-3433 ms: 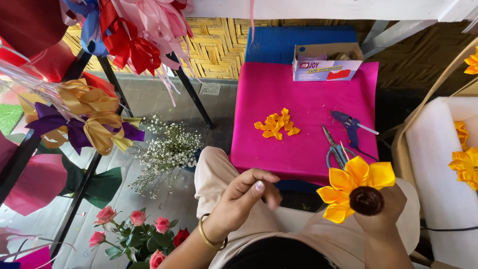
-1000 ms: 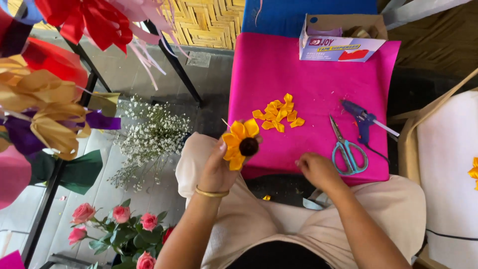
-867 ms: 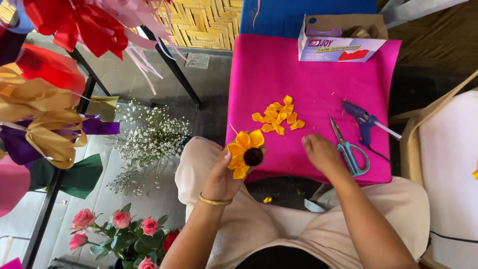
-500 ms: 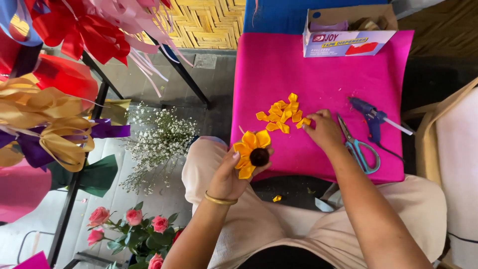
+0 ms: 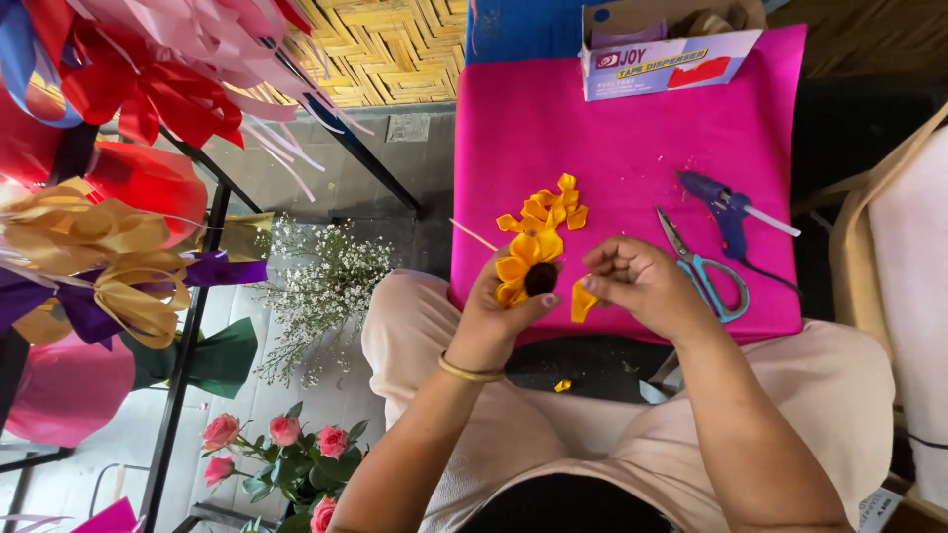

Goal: Assembling a decorative sunflower by gluing yellow fabric petals onto a brown center using a hot glue gun.

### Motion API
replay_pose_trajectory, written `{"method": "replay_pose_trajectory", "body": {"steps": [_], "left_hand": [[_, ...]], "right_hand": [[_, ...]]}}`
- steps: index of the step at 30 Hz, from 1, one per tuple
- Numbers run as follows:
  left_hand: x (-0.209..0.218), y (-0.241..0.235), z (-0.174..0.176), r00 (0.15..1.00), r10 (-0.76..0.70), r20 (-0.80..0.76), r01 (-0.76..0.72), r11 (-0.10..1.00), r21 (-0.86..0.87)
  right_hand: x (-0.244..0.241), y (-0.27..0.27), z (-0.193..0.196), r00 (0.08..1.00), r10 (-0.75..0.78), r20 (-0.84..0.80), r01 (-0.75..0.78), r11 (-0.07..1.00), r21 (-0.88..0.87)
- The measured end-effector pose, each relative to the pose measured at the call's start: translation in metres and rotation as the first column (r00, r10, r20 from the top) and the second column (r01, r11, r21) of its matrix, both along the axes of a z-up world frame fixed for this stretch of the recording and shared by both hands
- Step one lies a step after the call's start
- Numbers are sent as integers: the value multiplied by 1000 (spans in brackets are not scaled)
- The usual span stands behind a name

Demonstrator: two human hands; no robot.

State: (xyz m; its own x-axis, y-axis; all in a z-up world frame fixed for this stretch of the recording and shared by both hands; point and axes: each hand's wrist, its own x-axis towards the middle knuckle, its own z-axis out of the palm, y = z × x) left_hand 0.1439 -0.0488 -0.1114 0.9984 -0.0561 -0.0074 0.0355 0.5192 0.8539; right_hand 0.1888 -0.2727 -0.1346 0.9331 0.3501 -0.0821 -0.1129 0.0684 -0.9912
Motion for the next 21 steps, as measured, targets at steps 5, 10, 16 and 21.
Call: {"method": "replay_pose_trajectory", "body": {"steps": [5, 10, 16, 21], "left_hand": [[0, -19, -2, 997, -42, 62, 40, 999, 29], [0, -17, 6, 998, 8, 63, -11, 999, 46], [-4, -13, 61, 997, 22, 73, -40, 965, 258], [-3, -22, 67, 993, 20, 117, -51, 960, 275]], "right_hand": [[-8, 9, 13, 1000, -13, -15, 14, 998, 54], [-9, -29, 21, 997, -83, 4, 82, 988, -130], [14, -119, -15, 950, -309, -40, -7, 106, -994], [60, -137, -99, 817, -358, 453, 548, 235, -803]]}}
